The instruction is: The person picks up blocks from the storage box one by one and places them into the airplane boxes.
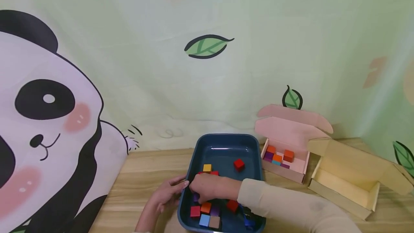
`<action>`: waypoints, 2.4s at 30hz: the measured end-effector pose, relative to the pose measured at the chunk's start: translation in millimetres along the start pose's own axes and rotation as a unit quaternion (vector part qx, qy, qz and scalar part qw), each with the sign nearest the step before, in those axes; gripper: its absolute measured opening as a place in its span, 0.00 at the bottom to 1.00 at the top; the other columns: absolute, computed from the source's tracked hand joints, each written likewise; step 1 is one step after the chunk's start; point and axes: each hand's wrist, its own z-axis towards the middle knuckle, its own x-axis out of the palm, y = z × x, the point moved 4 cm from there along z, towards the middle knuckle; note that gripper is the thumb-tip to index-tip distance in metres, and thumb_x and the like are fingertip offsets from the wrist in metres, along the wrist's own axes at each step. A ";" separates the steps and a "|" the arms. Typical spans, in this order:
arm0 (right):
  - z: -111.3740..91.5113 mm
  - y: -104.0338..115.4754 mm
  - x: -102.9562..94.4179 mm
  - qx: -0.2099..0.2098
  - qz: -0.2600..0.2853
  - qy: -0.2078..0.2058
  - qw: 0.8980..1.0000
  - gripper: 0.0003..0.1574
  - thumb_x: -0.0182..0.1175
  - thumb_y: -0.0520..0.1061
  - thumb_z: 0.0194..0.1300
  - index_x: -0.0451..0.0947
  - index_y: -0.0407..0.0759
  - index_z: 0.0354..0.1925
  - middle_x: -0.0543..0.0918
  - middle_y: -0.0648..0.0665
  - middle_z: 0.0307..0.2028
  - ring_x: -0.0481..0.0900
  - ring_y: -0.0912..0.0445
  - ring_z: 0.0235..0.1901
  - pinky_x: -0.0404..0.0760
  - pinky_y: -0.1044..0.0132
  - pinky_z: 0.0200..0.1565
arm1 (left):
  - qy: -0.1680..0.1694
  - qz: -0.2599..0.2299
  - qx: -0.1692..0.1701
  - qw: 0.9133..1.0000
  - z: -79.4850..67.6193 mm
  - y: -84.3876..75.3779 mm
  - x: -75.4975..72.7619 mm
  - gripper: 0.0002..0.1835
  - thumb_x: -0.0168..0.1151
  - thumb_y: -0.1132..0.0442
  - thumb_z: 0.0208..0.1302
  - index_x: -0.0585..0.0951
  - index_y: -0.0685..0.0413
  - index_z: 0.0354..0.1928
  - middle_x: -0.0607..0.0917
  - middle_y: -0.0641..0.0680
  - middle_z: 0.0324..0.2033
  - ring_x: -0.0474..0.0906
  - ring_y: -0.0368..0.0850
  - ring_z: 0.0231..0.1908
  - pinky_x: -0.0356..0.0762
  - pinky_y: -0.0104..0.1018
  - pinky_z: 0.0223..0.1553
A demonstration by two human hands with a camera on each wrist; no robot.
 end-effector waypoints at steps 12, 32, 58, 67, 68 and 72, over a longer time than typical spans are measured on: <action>-22.7 -10.4 -31.1 0.041 0.041 -0.024 0.998 0.18 0.73 0.46 0.62 0.84 0.46 0.51 0.81 0.52 0.38 0.75 0.63 0.33 0.77 0.77 0.36 | 0.010 -0.002 0.003 1.000 -0.3 0.6 0.7 0.36 0.67 0.51 0.69 0.68 0.58 0.74 0.80 0.61 0.63 0.81 0.46 0.53 0.84 0.50 0.51; -140.2 -116.5 -87.8 0.134 -0.070 -0.112 0.982 0.05 0.67 0.43 0.61 0.81 0.47 0.38 0.76 0.54 0.22 0.71 0.59 0.22 0.72 0.67 0.28 | 0.004 0.003 -0.002 1.000 2.1 0.1 2.5 0.38 0.67 0.53 0.69 0.65 0.60 0.75 0.76 0.65 0.66 0.82 0.49 0.52 0.84 0.51 0.50; -196.7 -209.8 -53.6 0.254 -0.009 -0.090 0.963 0.13 0.76 0.36 0.54 0.79 0.41 0.32 0.77 0.51 0.23 0.74 0.56 0.25 0.78 0.66 0.30 | -0.004 0.002 -0.003 1.000 1.3 -0.6 1.1 0.38 0.68 0.53 0.68 0.66 0.60 0.75 0.76 0.64 0.66 0.83 0.48 0.51 0.85 0.50 0.49; -197.1 -199.1 -46.1 0.243 -0.163 -0.120 0.949 0.09 0.75 0.38 0.54 0.83 0.45 0.31 0.78 0.51 0.21 0.73 0.56 0.23 0.80 0.64 0.29 | 0.000 0.001 -0.005 1.000 3.0 0.1 2.6 0.38 0.68 0.53 0.68 0.66 0.60 0.75 0.76 0.64 0.66 0.82 0.49 0.52 0.84 0.51 0.49; -196.8 -197.0 -45.7 0.236 -0.184 -0.123 0.946 0.09 0.75 0.38 0.55 0.83 0.45 0.31 0.78 0.51 0.20 0.72 0.56 0.22 0.80 0.65 0.29 | -0.002 0.002 -0.005 1.000 3.2 0.0 2.8 0.38 0.68 0.53 0.68 0.66 0.60 0.75 0.76 0.65 0.66 0.82 0.49 0.52 0.84 0.51 0.49; -195.1 -191.4 -42.4 0.208 -0.219 -0.139 0.943 0.09 0.73 0.35 0.56 0.81 0.44 0.31 0.76 0.50 0.19 0.70 0.57 0.20 0.75 0.68 0.26 | -0.002 0.006 -0.004 1.000 4.1 -0.5 3.6 0.39 0.68 0.52 0.68 0.66 0.60 0.75 0.75 0.65 0.67 0.82 0.49 0.52 0.84 0.51 0.50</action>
